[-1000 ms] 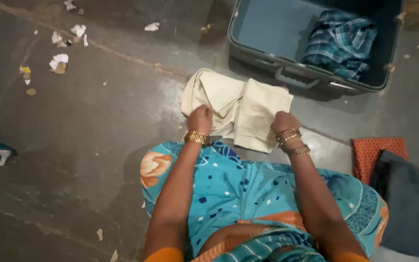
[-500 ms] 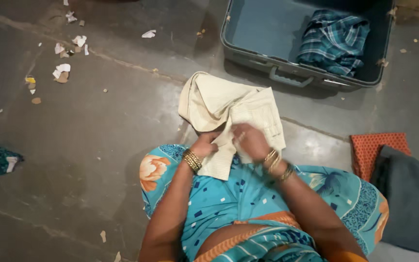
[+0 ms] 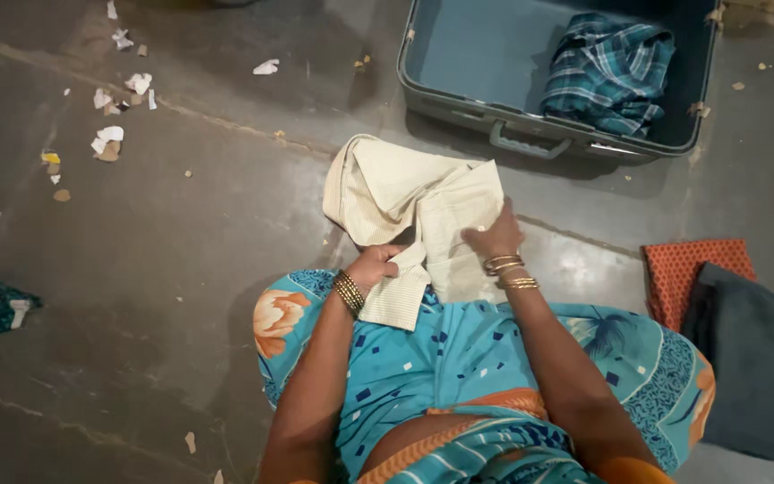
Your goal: The person folds a blue plaid shirt and places it into an open suitcase. Then the person unfolds and refolds a cream-colored shirt on their lap.
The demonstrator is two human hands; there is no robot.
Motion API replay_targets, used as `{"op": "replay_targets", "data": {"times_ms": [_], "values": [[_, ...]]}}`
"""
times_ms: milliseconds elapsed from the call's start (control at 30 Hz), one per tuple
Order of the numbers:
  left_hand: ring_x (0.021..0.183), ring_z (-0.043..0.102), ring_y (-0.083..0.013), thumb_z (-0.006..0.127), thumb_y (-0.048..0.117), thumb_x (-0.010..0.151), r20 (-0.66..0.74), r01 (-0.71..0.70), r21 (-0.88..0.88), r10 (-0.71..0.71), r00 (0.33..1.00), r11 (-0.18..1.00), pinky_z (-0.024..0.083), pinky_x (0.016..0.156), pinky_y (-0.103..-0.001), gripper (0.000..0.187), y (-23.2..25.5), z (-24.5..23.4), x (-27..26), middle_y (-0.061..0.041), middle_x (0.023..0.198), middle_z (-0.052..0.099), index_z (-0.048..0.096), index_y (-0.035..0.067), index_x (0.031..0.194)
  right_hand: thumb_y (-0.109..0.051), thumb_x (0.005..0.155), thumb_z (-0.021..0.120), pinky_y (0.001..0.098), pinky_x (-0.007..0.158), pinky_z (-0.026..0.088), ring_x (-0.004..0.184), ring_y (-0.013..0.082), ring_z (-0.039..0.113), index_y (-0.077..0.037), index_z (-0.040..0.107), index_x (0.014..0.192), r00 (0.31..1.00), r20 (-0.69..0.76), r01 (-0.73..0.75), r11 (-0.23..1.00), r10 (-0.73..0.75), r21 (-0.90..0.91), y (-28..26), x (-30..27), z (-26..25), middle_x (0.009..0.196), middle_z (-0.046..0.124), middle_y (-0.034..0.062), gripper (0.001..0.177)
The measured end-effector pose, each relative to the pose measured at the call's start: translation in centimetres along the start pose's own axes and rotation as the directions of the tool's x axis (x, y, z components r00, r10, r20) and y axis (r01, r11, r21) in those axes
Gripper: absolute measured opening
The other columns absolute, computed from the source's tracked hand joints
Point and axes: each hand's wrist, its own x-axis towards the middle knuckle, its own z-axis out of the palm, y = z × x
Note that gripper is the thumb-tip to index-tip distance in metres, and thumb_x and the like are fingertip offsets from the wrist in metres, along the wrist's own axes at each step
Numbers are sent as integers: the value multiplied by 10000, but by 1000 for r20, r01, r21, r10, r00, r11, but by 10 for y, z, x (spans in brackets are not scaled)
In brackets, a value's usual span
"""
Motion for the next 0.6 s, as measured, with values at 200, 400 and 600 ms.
{"op": "replay_targets", "data": {"times_ms": [200, 400, 600], "values": [[881, 682, -123, 597, -86, 773, 69, -9, 48, 6, 998, 999, 549, 810, -262, 556, 12, 1, -4, -97, 1082, 750, 645, -67, 1326, -388, 761, 832, 470, 1131, 485, 1262, 399, 620, -6, 679, 1361, 950, 296, 87, 995, -96, 43, 62, 39, -7, 1358, 673, 247, 727], [974, 704, -127, 674, -52, 824, 207, 41, -97, -20, 978, 994, 560, 896, -268, 493, 36, 10, -24, -96, 1148, 746, 620, -95, 1312, -397, 783, 816, 495, 992, 455, 1234, 407, 537, 38, 489, 1389, 983, 5, -182, 982, 182, 45, 182, 60, -172, 1432, 484, 277, 815], [1035, 675, -133, 723, 26, 863, 213, 73, 27, -77, 974, 997, 549, 930, -299, 524, 53, 42, -37, -98, 1219, 711, 584, -62, 1361, -126, 759, 846, 532, 964, 456, 1127, 403, 569, -24, 563, 1307, 752, -632, -374, 910, 184, -180, 247, 35, -258, 1273, 562, 215, 625]]}}
